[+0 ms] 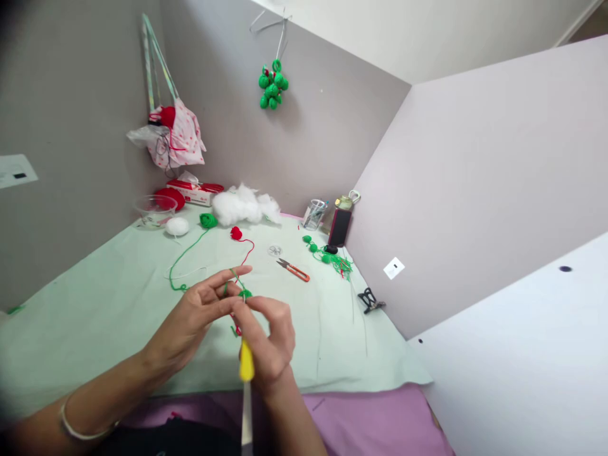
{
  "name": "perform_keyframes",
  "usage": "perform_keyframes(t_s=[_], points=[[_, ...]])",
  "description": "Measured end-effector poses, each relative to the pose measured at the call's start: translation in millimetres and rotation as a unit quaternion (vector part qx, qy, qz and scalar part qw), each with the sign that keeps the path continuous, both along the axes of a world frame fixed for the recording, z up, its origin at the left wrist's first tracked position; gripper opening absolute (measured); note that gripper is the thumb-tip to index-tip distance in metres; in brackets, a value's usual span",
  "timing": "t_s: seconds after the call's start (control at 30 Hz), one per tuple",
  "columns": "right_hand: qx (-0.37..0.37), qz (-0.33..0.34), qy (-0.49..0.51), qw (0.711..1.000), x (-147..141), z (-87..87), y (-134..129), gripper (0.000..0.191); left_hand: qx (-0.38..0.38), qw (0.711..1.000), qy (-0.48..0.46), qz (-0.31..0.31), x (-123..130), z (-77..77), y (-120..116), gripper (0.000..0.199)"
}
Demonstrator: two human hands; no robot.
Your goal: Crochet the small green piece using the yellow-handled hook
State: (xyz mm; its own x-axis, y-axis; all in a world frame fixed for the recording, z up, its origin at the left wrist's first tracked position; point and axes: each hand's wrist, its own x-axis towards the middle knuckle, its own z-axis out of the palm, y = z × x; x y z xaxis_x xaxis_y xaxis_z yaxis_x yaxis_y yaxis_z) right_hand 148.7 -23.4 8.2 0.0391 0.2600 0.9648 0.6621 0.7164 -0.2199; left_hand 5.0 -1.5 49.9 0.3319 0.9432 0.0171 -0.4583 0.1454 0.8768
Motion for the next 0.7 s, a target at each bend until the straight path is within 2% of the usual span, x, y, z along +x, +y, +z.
perform_keyframes(t_s=[0.03,0.1,0.2,0.3,0.4,0.5,0.6,0.7], points=[[0.038,-0.019,-0.043,0.998,-0.5,-3.8,0.0,0.042,-0.02,1.0,-0.015,-0.003,0.4,-0.6,-1.4,0.057],[0.037,-0.006,-0.04,0.998,-0.9,-5.5,-0.7,0.044,-0.052,0.998,-0.034,-0.032,-1.9,-1.0,-1.4,0.054],[-0.081,0.096,0.093,0.988,0.0,4.2,-4.7,0.034,-0.068,0.994,-0.044,-0.08,-10.6,-1.3,3.5,0.049],[-0.168,0.172,0.217,0.946,0.8,15.1,-10.6,0.024,-0.025,0.995,-0.033,-0.087,-19.7,-3.0,7.5,0.045],[-0.185,0.201,0.274,0.922,0.3,17.2,-15.1,0.02,0.038,0.997,0.0,-0.065,-26.2,-5.5,7.3,0.038],[-0.2,0.223,0.29,0.909,-1.1,14.8,-15.5,0.018,0.084,0.995,0.049,-0.032,-29.7,-8.0,4.3,0.032],[-0.223,0.27,0.282,0.893,-3.5,12.6,-11.8,0.017,0.085,0.993,0.041,-0.071,-29.0,-11.1,0.2,0.035],[-0.227,0.256,0.246,0.907,-8.2,10.4,-7.4,0.017,0.06,0.994,0.025,-0.089,-25.6,-14.7,-3.5,0.036]])
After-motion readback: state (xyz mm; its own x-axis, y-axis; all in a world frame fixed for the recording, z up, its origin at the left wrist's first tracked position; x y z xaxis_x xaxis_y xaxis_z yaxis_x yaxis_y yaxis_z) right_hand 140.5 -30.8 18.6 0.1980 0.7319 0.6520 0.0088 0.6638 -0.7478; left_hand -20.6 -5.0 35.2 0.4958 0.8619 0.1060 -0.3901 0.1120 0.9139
